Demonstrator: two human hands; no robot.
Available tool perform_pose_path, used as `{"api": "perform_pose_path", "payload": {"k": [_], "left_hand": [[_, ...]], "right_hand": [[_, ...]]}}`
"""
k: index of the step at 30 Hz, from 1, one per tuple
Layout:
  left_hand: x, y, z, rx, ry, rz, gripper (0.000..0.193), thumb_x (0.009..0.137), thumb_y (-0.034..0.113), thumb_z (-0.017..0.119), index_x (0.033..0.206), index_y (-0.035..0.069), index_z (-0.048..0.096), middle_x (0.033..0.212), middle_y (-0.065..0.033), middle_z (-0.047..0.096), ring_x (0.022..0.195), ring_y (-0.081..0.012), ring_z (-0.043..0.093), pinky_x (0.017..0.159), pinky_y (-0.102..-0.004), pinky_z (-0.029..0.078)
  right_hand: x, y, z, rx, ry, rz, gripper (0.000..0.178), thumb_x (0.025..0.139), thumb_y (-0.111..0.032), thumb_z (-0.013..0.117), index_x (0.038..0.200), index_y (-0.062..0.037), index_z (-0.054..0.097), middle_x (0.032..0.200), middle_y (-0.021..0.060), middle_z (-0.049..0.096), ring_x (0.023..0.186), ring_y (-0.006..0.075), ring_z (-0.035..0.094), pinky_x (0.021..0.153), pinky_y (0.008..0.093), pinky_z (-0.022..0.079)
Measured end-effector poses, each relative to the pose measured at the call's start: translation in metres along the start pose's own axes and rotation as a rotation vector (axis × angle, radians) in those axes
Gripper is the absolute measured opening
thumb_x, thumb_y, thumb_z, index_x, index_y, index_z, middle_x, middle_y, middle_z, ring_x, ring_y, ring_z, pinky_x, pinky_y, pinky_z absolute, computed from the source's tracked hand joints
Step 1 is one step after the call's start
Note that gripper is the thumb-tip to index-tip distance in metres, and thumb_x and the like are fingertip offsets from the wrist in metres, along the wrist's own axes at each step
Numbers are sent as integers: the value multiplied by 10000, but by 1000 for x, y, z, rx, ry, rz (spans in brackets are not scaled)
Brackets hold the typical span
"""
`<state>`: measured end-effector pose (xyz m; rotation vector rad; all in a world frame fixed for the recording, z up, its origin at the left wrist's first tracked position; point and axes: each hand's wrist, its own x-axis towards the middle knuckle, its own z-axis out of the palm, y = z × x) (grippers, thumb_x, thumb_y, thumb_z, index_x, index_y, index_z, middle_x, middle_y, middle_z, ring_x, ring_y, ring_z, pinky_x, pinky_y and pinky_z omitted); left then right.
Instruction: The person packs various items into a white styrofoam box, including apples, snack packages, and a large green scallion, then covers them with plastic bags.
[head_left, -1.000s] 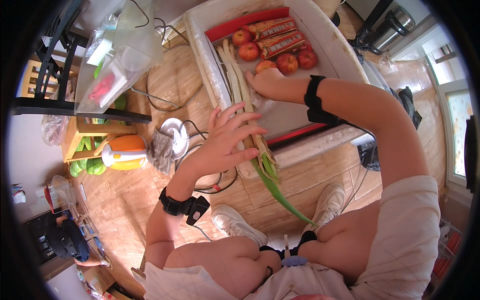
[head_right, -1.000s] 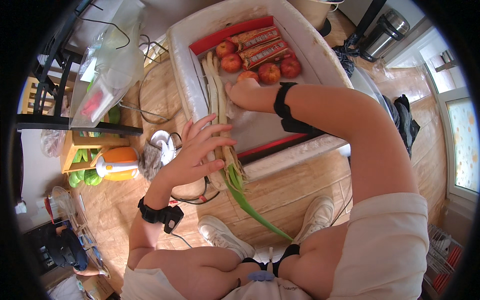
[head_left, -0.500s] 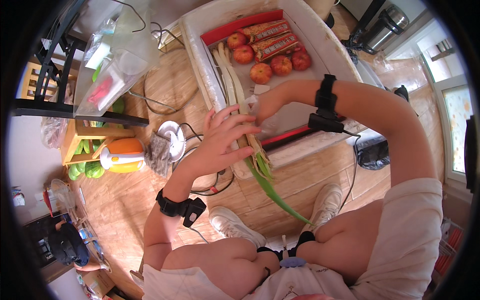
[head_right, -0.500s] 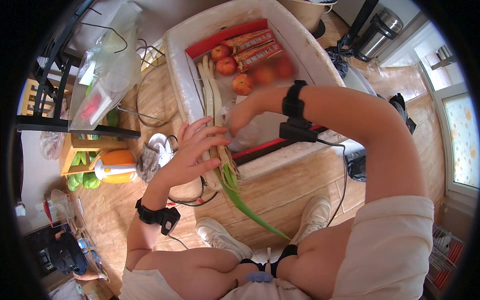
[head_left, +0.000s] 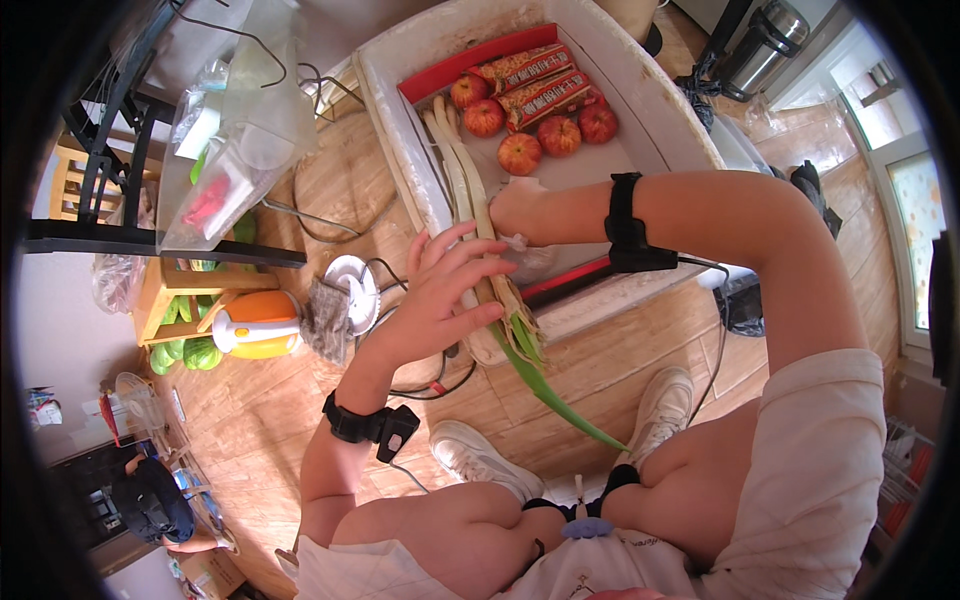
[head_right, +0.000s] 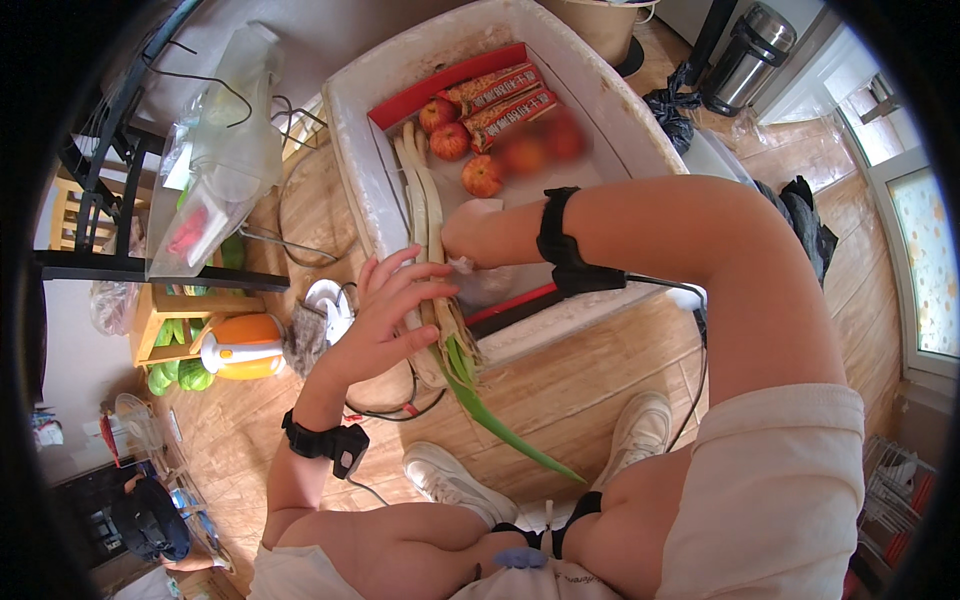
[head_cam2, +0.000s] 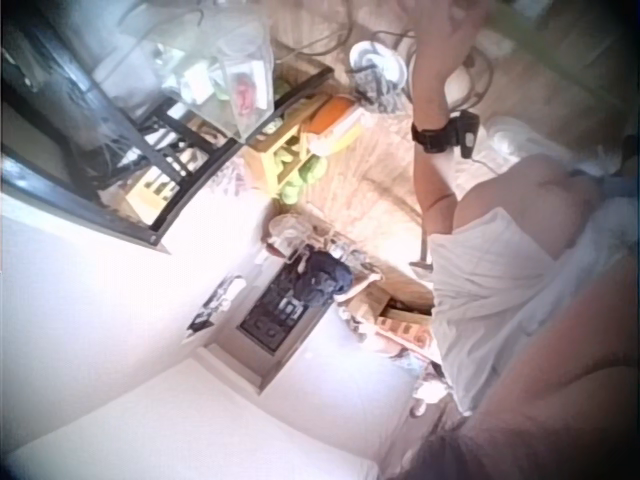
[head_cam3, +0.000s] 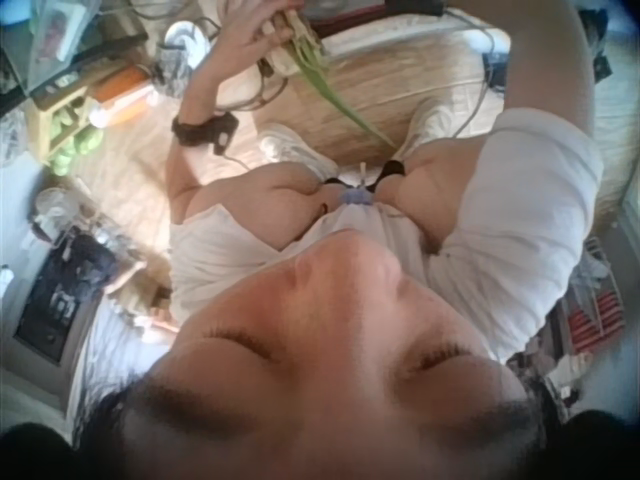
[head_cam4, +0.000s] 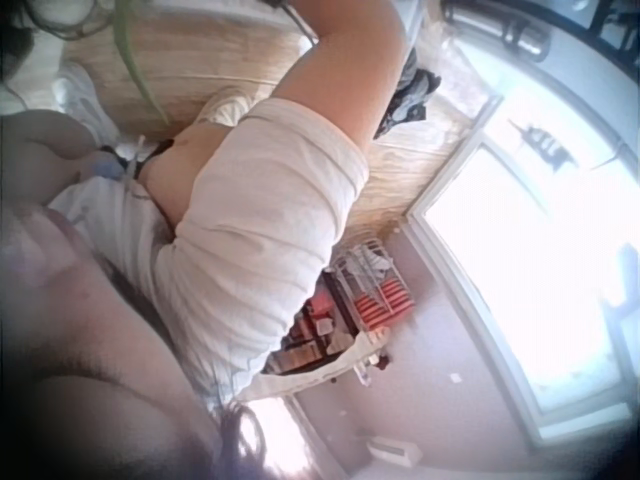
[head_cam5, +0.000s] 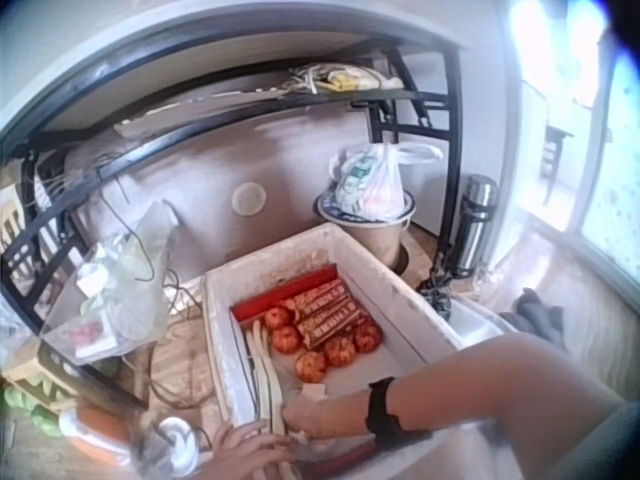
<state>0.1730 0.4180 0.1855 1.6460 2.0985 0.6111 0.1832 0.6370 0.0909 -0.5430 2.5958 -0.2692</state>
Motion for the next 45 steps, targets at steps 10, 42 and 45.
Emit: {"api": "perform_pose_path", "payload": {"k": [10, 42, 45], "left_hand": [[0, 0, 0, -5, 0, -8, 441, 856, 488, 544, 1187, 198, 574, 1324, -21, 484, 1363, -299, 251, 1085, -531, 34], [1, 8, 3, 51, 56, -74, 427, 789, 408, 611, 1138, 163, 622, 1287, -31, 527, 1322, -312, 312, 1092, -524, 67], [1, 9, 3, 66, 69, -80, 448, 795, 448, 591, 1135, 159, 624, 1285, -36, 528, 1323, -315, 311, 1093, -526, 67]], "right_hand": [[-39, 22, -19, 820, -187, 50, 617, 736, -202, 671, 1277, -40, 422, 962, 248, 618, 827, 300, 651, 673, 411, 519], [-368, 124, -89, 570, 1104, 184, 350, 984, -185, 398, 1273, -25, 514, 1180, 118, 610, 1050, 203, 605, 952, 335, 460], [-451, 166, 3, 733, 1469, 784, 354, 958, -198, 449, 1270, -43, 512, 1169, 100, 616, 1035, 188, 605, 876, 290, 463]]}}
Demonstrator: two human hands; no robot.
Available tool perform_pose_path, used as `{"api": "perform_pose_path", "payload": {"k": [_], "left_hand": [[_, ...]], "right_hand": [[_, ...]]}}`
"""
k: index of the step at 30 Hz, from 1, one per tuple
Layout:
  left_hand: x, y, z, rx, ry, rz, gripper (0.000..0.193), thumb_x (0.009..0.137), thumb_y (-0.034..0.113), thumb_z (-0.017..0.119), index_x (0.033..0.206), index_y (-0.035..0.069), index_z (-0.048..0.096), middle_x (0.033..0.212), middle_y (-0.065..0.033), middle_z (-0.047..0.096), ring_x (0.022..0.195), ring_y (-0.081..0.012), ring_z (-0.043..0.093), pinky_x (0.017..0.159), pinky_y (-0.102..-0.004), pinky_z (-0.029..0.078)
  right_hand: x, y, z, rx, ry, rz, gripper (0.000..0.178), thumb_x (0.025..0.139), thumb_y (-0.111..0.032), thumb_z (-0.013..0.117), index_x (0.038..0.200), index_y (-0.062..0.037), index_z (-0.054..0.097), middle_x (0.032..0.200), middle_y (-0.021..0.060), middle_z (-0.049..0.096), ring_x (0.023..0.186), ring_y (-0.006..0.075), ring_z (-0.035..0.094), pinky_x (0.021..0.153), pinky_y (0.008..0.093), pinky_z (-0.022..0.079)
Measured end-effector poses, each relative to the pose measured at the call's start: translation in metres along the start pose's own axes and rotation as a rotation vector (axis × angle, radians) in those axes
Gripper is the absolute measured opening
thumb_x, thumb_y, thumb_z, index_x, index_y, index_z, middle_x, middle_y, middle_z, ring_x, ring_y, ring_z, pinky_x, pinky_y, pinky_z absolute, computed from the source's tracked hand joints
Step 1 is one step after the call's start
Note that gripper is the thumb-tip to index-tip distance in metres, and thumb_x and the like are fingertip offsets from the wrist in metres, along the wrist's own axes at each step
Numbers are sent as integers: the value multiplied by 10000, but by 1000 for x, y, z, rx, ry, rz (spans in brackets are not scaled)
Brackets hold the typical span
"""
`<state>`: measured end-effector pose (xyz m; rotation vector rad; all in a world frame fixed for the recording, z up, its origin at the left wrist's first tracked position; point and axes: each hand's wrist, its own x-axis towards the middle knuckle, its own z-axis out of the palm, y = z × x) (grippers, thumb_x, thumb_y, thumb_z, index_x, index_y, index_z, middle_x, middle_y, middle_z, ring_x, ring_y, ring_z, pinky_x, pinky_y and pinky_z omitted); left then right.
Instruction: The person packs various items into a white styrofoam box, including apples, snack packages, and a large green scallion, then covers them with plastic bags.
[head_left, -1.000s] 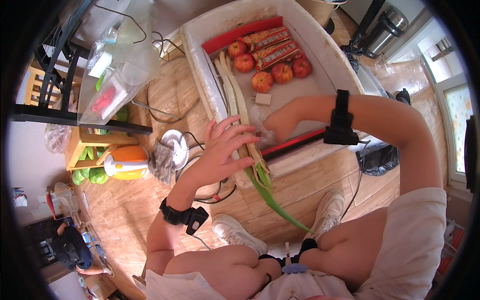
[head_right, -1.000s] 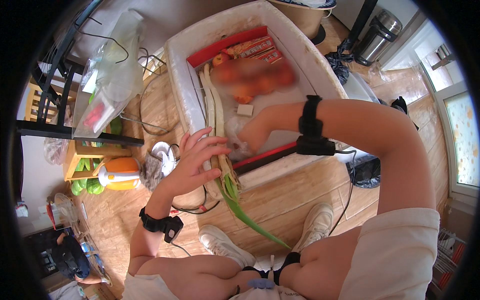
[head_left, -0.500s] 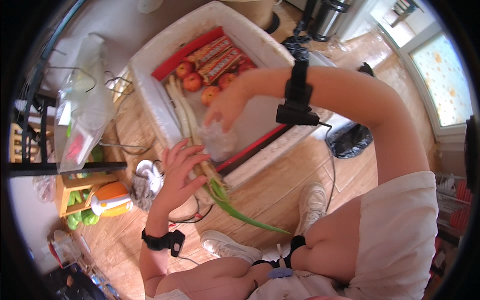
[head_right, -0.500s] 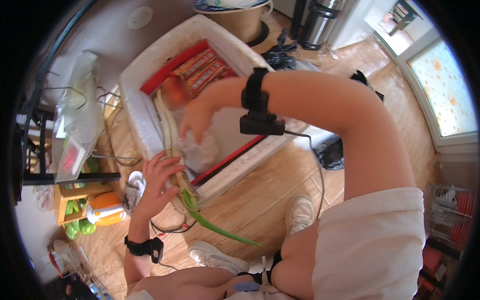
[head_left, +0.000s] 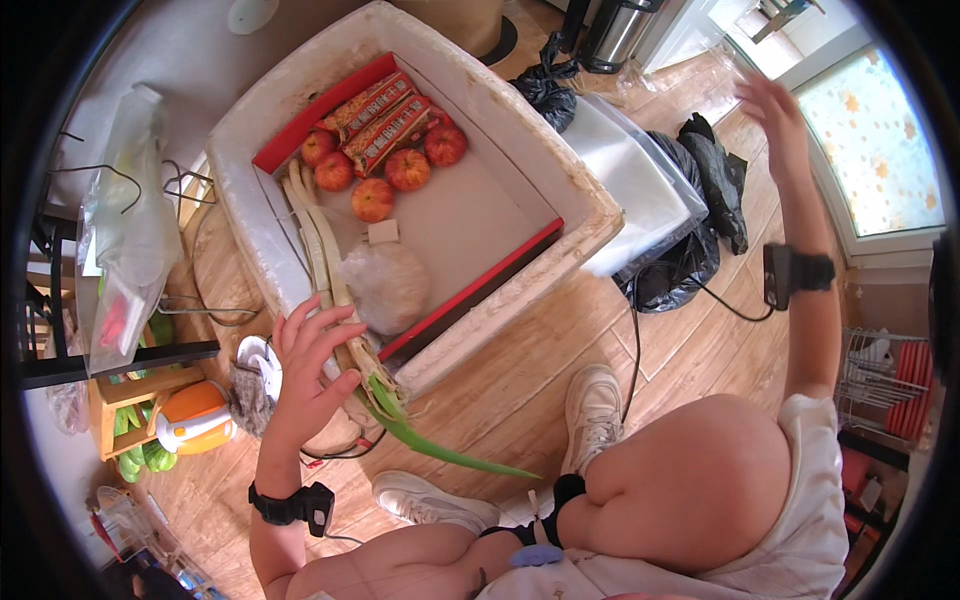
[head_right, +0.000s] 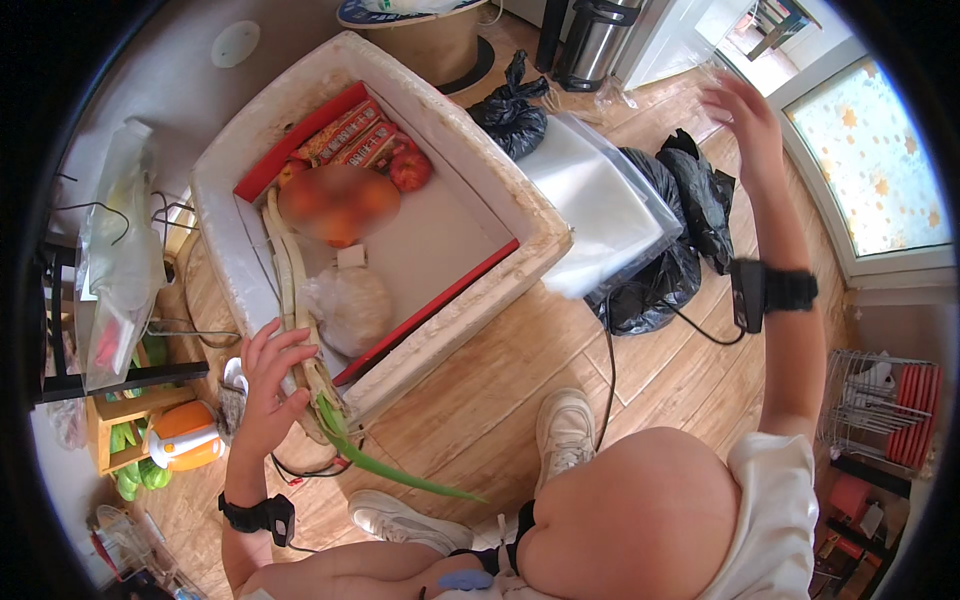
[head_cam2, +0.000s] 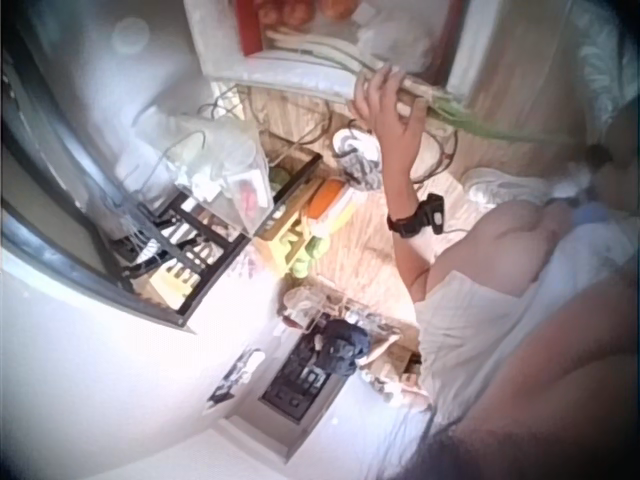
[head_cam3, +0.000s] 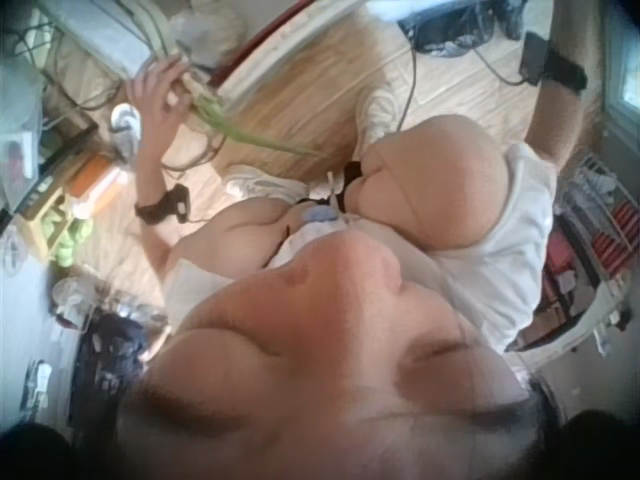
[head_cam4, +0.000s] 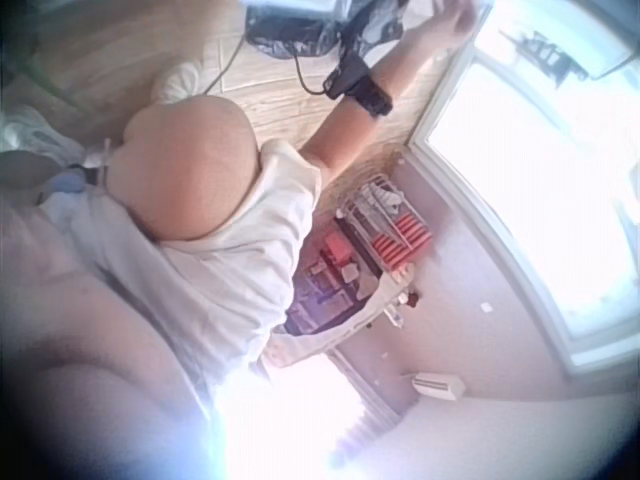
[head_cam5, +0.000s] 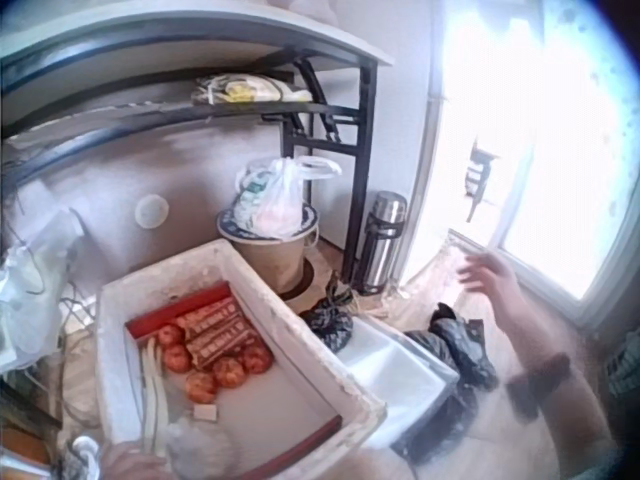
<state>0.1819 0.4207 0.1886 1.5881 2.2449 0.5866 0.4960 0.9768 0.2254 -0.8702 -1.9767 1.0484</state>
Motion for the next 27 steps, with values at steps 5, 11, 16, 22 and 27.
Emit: {"api": "perform_pose_path", "payload": {"k": [5, 11, 16, 22, 27], "left_hand": [[7, 1, 7, -24, -12, -1, 451, 796, 457, 583, 1130, 157, 623, 1281, -38, 529, 1325, -315, 308, 1097, -524, 65], [5, 7, 1, 2, -24, -35, 456, 800, 458, 576, 1127, 144, 619, 1285, -44, 526, 1340, -310, 284, 1101, -515, 58], [4, 5, 3, 4, -39, -49, 463, 802, 462, 572, 1138, 145, 614, 1294, -44, 521, 1349, -309, 266, 1101, -511, 50], [10, 4, 7, 3, -48, -30, 470, 782, 443, 589, 1148, 149, 608, 1290, -49, 521, 1341, -321, 271, 1097, -512, 48], [16, 11, -11, -41, -98, -50, 339, 795, 309, 535, 1060, 114, 620, 1242, -56, 543, 1287, -302, 361, 1083, -475, 126]], "right_hand": [[-88, 187, -56, -535, -120, 338, 383, 842, -186, 626, 1197, -63, 548, 1067, 89, 633, 942, 215, 604, 812, 352, 474], [-88, 175, 26, -846, 51, -26, 267, 749, -39, 539, 1005, -41, 615, 1083, 190, 596, 1058, 362, 546, 904, 398, 439], [-6, 92, 94, -1150, -441, -5, 329, 777, 12, 488, 1089, -53, 567, 1062, 176, 600, 1076, 352, 543, 867, 442, 459], [53, 112, 210, -846, -418, -316, 863, 698, -67, 724, 1427, -191, 280, 1420, 208, 325, 1237, 355, 451, 956, 467, 426], [57, 85, 272, -1083, -526, -532, 1015, 645, -80, 784, 1462, -249, 205, 1525, 88, 207, 1357, 326, 302, 1018, 508, 365]]}}
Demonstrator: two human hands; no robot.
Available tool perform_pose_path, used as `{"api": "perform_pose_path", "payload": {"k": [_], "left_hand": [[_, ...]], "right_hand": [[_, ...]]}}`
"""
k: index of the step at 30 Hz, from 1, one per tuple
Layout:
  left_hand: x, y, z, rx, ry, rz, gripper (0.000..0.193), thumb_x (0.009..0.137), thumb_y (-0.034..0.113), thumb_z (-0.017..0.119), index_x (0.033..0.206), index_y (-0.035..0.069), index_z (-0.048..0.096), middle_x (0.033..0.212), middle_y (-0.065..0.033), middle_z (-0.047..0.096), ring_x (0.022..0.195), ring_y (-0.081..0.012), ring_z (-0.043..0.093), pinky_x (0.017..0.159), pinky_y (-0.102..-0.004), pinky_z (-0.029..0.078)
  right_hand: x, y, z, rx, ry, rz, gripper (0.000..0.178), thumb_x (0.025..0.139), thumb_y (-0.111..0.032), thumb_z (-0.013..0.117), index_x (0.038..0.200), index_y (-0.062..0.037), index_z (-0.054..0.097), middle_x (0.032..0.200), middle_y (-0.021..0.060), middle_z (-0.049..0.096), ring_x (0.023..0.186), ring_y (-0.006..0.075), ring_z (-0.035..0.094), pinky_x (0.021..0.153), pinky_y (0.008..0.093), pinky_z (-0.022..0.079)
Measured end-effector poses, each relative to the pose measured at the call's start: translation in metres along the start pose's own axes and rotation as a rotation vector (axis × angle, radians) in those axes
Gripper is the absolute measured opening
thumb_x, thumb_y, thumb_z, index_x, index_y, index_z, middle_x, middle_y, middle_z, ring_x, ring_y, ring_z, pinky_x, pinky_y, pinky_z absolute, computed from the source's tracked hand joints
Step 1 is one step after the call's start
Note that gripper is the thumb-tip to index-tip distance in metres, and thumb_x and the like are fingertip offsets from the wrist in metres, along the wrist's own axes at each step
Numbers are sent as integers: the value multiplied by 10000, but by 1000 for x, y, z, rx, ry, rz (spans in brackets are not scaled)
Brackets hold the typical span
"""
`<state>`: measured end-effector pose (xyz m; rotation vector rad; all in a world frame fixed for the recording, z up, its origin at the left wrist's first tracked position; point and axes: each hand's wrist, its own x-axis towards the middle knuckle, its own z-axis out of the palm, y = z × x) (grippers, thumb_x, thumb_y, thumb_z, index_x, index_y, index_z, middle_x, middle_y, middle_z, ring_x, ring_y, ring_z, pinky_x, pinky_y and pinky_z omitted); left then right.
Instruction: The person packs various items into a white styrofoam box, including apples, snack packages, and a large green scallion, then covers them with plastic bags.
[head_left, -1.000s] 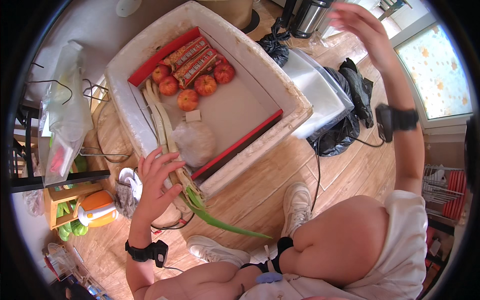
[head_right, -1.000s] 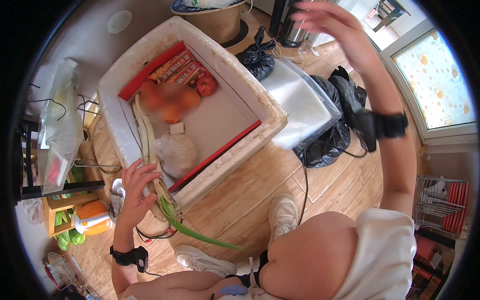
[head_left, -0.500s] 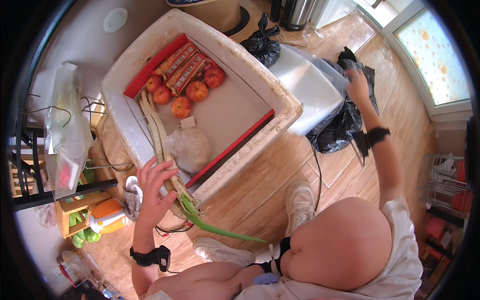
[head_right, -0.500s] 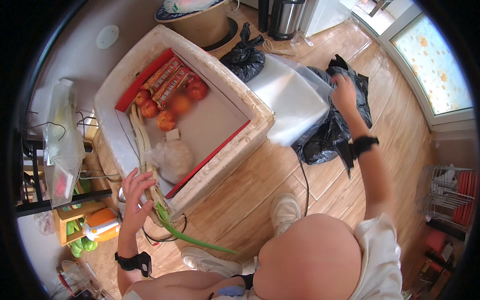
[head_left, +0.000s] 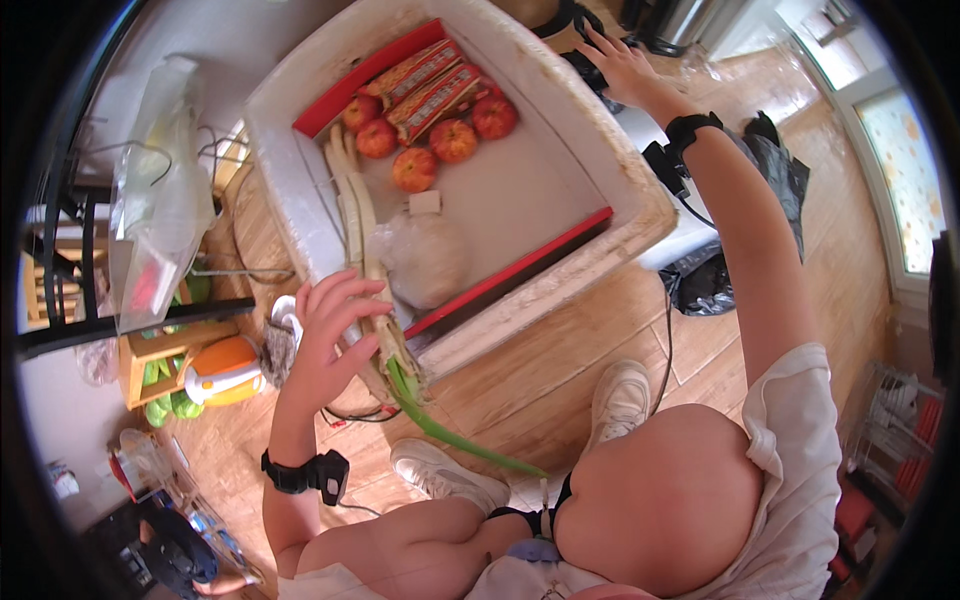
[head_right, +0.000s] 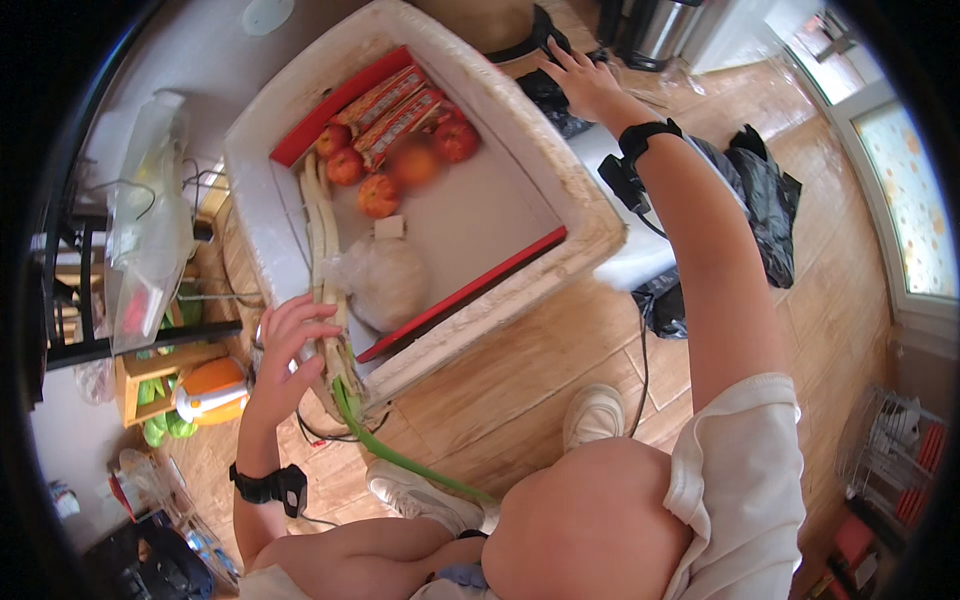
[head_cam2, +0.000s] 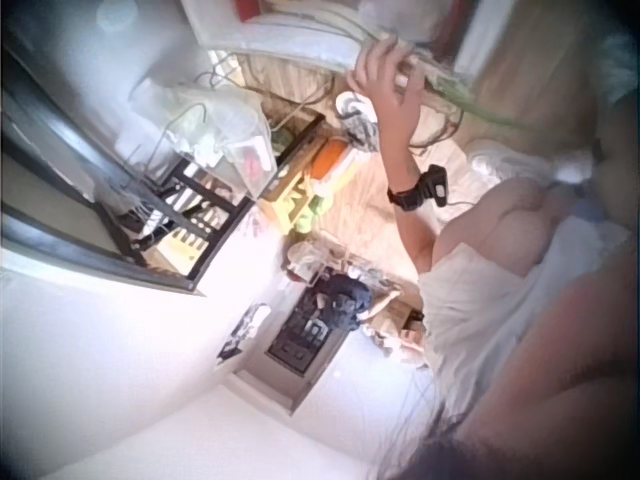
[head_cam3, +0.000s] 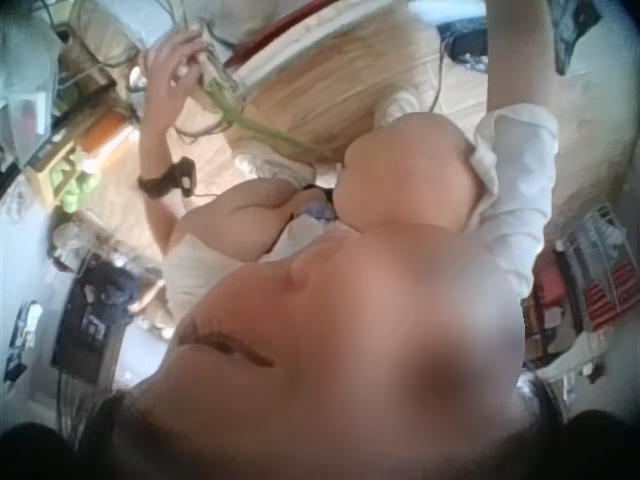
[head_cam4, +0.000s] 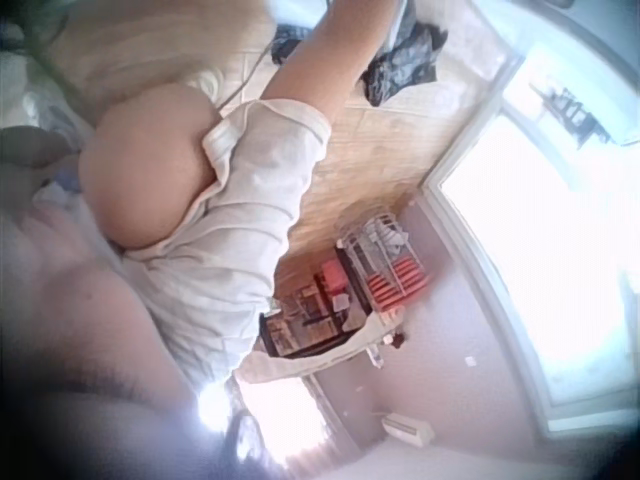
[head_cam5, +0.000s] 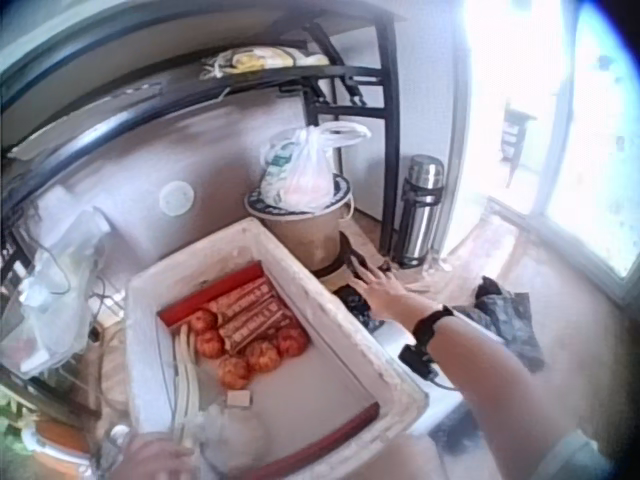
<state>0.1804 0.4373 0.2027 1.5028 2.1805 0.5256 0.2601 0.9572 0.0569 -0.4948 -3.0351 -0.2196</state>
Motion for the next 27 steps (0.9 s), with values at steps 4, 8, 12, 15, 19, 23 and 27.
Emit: {"api": "perform_pose_path", "payload": {"k": [4, 8, 12, 15, 19, 23, 27], "left_hand": [[0, 5, 2, 61, -10, -19, 310, 753, 208, 598, 1054, 133, 614, 1242, -27, 545, 1282, -266, 377, 1093, -493, 90], [0, 7, -1, 14, 18, -47, 291, 789, 175, 602, 1077, 128, 600, 1239, -33, 543, 1262, -249, 410, 1114, -515, 53], [9, 11, -25, 107, 63, 65, 241, 828, 152, 612, 1057, 82, 584, 1187, -88, 544, 1168, -290, 482, 1070, -458, 275], [32, 8, -27, 46, 76, 198, 247, 838, 157, 611, 1062, 58, 575, 1192, -110, 535, 1144, -305, 487, 1001, -408, 367], [70, -9, -18, 208, 11, 385, 324, 819, 179, 619, 1115, 55, 574, 1258, -140, 495, 1185, -321, 464, 978, -413, 391], [112, -51, 16, 210, -430, 313, 515, 733, 297, 684, 1190, 86, 573, 1294, -149, 482, 1223, -319, 439, 995, -429, 378], [126, -50, 44, 394, -504, 272, 564, 687, 322, 698, 1201, 121, 580, 1286, -131, 500, 1199, -324, 451, 986, -407, 394]], "right_hand": [[2, -7, 22, -9, 20, 118, 673, 793, -83, 578, 1403, -261, 359, 1280, 192, 457, 1065, 395, 555, 808, 488, 499], [-6, 49, 35, 199, 146, 151, 508, 717, -52, 623, 1205, -164, 533, 1099, 179, 579, 1045, 389, 556, 841, 455, 482], [-16, 46, -12, 294, 418, 347, 480, 690, -43, 612, 1157, -141, 563, 1070, 163, 604, 1004, 370, 578, 877, 426, 467], [-31, 88, -52, 468, 646, 252, 425, 750, -5, 600, 1162, -96, 557, 1071, 130, 621, 959, 273, 620, 871, 334, 475], [-39, 55, -155, 604, 858, 90, 347, 833, 23, 593, 1171, -28, 537, 1109, 85, 616, 1000, 153, 597, 862, 275, 480], [-48, -22, -225, 1014, 937, 41, 330, 840, 55, 577, 1165, 24, 525, 1099, 113, 603, 978, 175, 602, 860, 281, 513], [-60, -88, -256, 1173, 635, 103, 405, 834, 56, 539, 1236, 25, 504, 1059, 110, 612, 943, 187, 613, 856, 306, 526]]}}
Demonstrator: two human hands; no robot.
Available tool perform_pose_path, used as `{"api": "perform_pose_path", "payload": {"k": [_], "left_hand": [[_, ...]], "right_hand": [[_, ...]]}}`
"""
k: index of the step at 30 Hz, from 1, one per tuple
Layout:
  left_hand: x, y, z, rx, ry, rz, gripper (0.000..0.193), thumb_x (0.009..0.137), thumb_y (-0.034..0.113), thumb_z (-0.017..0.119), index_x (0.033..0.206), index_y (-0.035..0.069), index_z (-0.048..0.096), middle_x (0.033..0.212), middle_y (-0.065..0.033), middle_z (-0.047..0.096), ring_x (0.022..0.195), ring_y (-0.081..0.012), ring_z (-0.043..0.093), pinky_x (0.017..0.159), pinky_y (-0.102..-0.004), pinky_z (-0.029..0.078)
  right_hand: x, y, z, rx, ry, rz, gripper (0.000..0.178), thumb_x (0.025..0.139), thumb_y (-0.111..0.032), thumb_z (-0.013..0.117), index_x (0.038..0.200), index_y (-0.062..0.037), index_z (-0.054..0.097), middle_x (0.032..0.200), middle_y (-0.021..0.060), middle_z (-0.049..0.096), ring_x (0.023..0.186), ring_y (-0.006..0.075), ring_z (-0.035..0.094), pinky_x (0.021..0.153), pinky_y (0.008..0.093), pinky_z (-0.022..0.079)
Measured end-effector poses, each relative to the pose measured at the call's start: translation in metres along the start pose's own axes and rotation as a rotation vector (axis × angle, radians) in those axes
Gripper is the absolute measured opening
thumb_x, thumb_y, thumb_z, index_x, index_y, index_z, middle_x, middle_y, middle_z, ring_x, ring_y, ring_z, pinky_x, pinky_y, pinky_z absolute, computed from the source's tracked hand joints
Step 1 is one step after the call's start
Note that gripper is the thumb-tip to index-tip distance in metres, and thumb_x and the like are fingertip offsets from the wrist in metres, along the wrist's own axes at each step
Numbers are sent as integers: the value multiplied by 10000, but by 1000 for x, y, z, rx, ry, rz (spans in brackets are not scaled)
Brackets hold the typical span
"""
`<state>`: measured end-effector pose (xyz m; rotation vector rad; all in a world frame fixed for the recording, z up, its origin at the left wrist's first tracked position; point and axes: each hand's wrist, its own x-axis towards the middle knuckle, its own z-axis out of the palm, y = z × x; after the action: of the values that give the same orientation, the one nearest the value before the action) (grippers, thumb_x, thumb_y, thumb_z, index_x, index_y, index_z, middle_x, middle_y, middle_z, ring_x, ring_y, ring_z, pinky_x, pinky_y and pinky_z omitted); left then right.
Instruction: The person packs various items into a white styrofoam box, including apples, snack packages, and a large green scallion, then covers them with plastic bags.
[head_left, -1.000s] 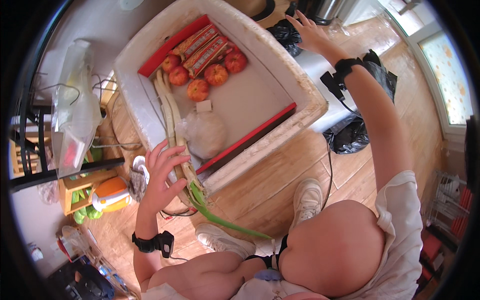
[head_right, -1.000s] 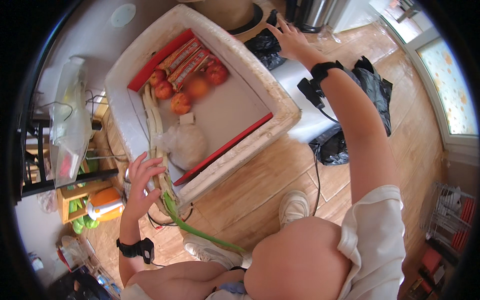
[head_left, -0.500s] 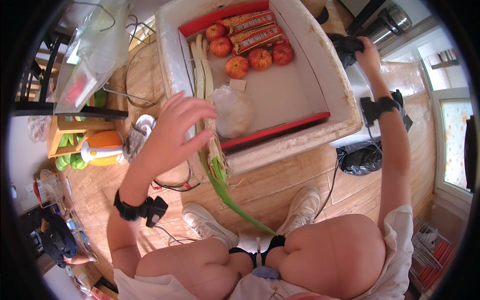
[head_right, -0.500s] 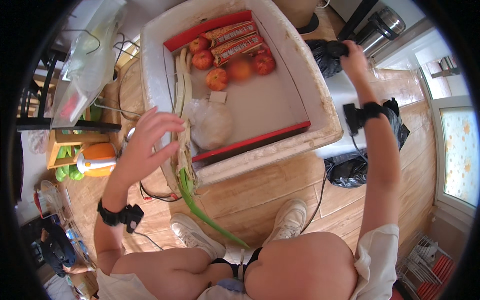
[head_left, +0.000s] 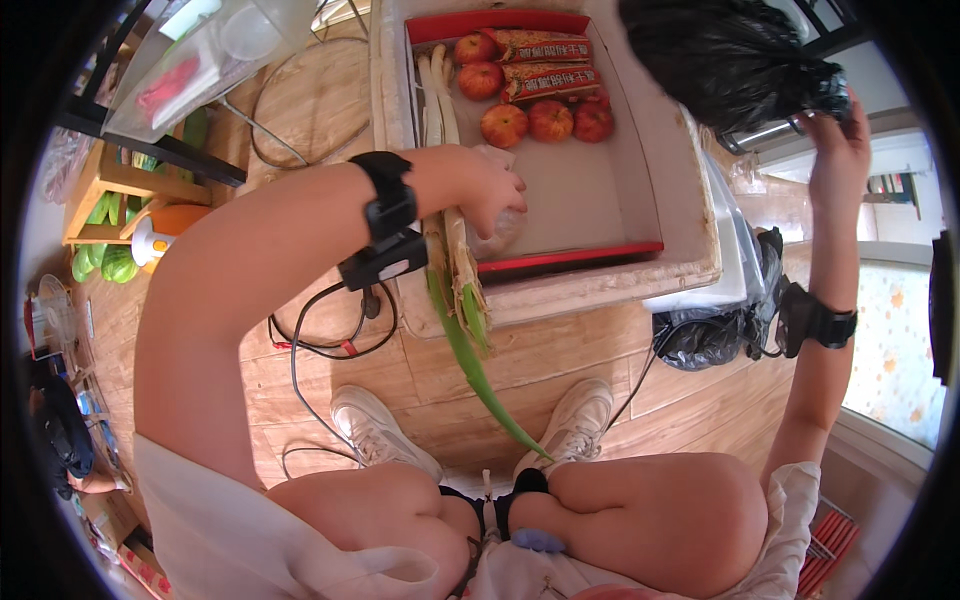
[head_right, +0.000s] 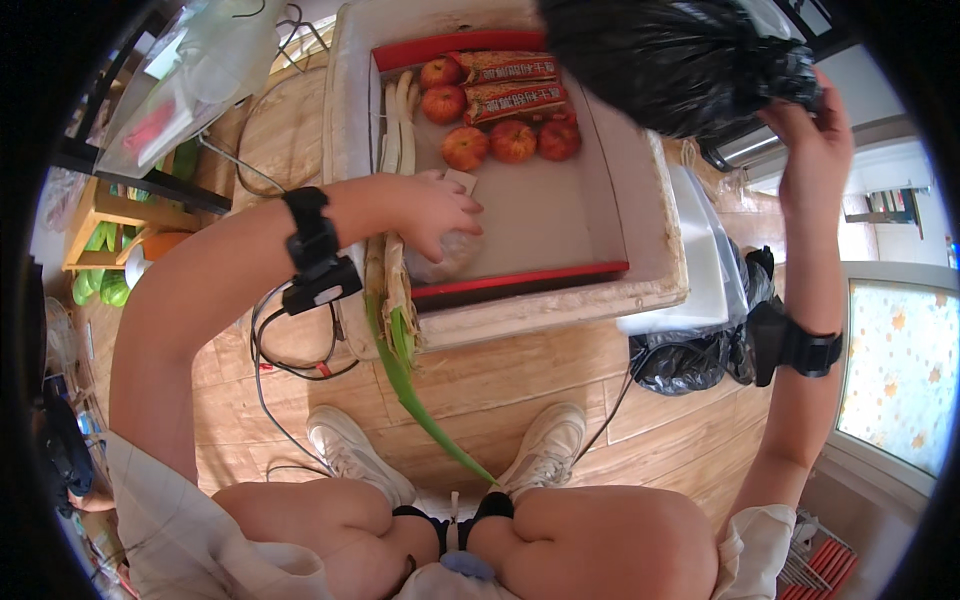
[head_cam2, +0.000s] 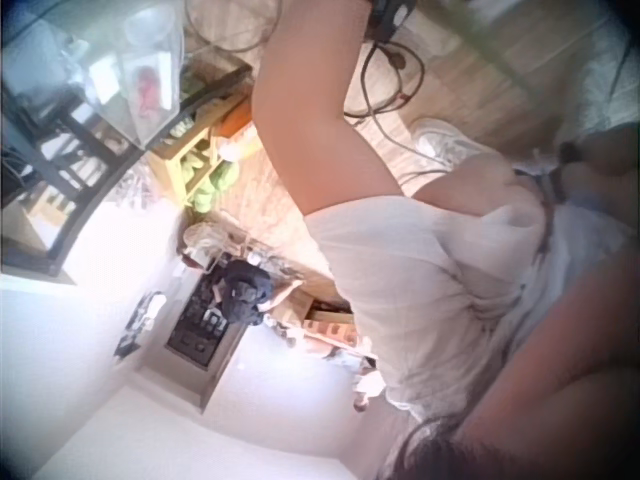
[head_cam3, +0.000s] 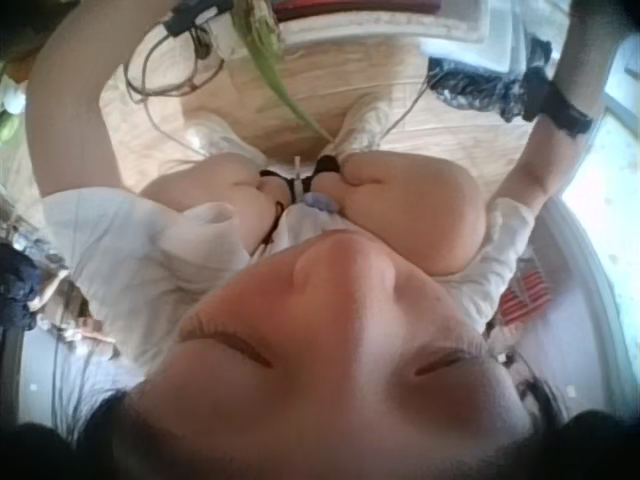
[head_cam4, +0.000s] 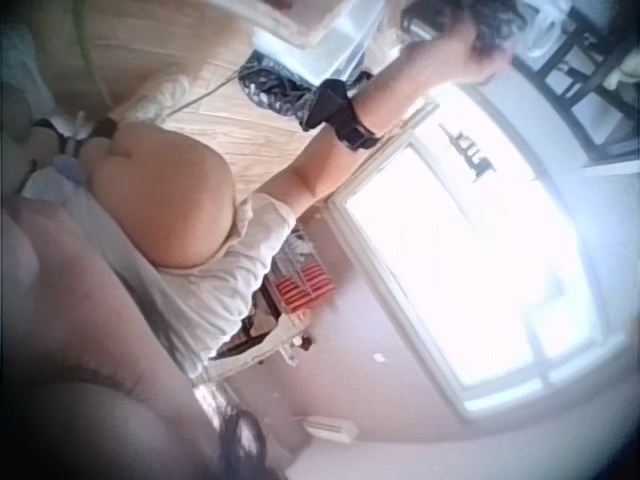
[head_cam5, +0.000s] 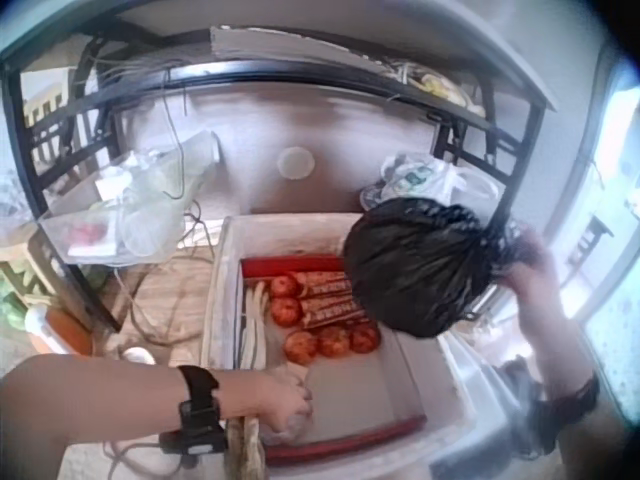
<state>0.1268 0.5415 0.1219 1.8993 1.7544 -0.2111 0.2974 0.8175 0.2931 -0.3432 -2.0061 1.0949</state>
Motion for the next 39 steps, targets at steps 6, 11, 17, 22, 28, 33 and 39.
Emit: {"api": "perform_pose_path", "payload": {"k": [6, 11, 17, 22, 28, 33, 39], "left_hand": [[24, -6, 19, 1, -242, -79, 554, 691, 294, 661, 1229, 194, 573, 1288, -85, 531, 1202, -304, 474, 986, -379, 402], [-9, 20, -13, 33, -273, -107, 550, 763, 282, 597, 1304, 215, 523, 1329, -66, 510, 1242, -280, 452, 1028, -371, 367], [-11, 7, -9, -55, -272, -62, 423, 772, 307, 587, 1167, 167, 640, 1308, -71, 533, 1235, -275, 457, 1027, -385, 372], [-1, 6, -13, -60, -181, -1, 389, 779, 324, 590, 1077, 84, 661, 1120, -157, 597, 1080, -329, 541, 914, -421, 442], [8, 8, -53, -79, 198, -92, 478, 774, 308, 629, 1199, 94, 576, 1275, -157, 518, 1099, -358, 541, 904, -437, 457], [39, 18, -44, -89, 210, 142, 649, 739, 277, 652, 1333, 113, 450, 1431, -139, 371, 1212, -358, 453, 989, -424, 411], [50, 17, -28, 14, -16, 15, 591, 668, 275, 666, 1215, 82, 552, 1338, -137, 473, 1154, -358, 493, 936, -431, 458]], "right_hand": [[-36, 36, 52, -95, -462, 167, 467, 736, 30, 606, 1197, -36, 561, 1051, 36, 615, 885, 125, 599, 759, 257, 496], [-55, 33, 66, -562, -750, 117, 419, 669, 40, 593, 1080, -42, 599, 989, 92, 619, 881, 204, 616, 752, 298, 479], [-65, 16, 75, -634, -1026, -50, 373, 662, 65, 546, 1004, -73, 605, 1054, 150, 557, 991, 347, 548, 845, 373, 450], [-64, 19, 72, -645, -1039, -273, 397, 689, 80, 535, 1046, -84, 594, 1232, 178, 508, 1134, 361, 496, 944, 381, 421], [-56, 74, 46, -488, -1477, -68, 420, 816, 9, 563, 1229, -64, 542, 1265, 153, 537, 1170, 282, 524, 983, 361, 417], [-44, 77, -51, -15, -552, 105, 339, 890, -89, 557, 1223, -32, 549, 1091, 94, 628, 1009, 192, 600, 898, 320, 468], [-152, 151, -189, -881, -262, 495, 378, 881, -200, 613, 1191, 2, 538, 1095, 138, 628, 1012, 234, 598, 889, 334, 468]]}}
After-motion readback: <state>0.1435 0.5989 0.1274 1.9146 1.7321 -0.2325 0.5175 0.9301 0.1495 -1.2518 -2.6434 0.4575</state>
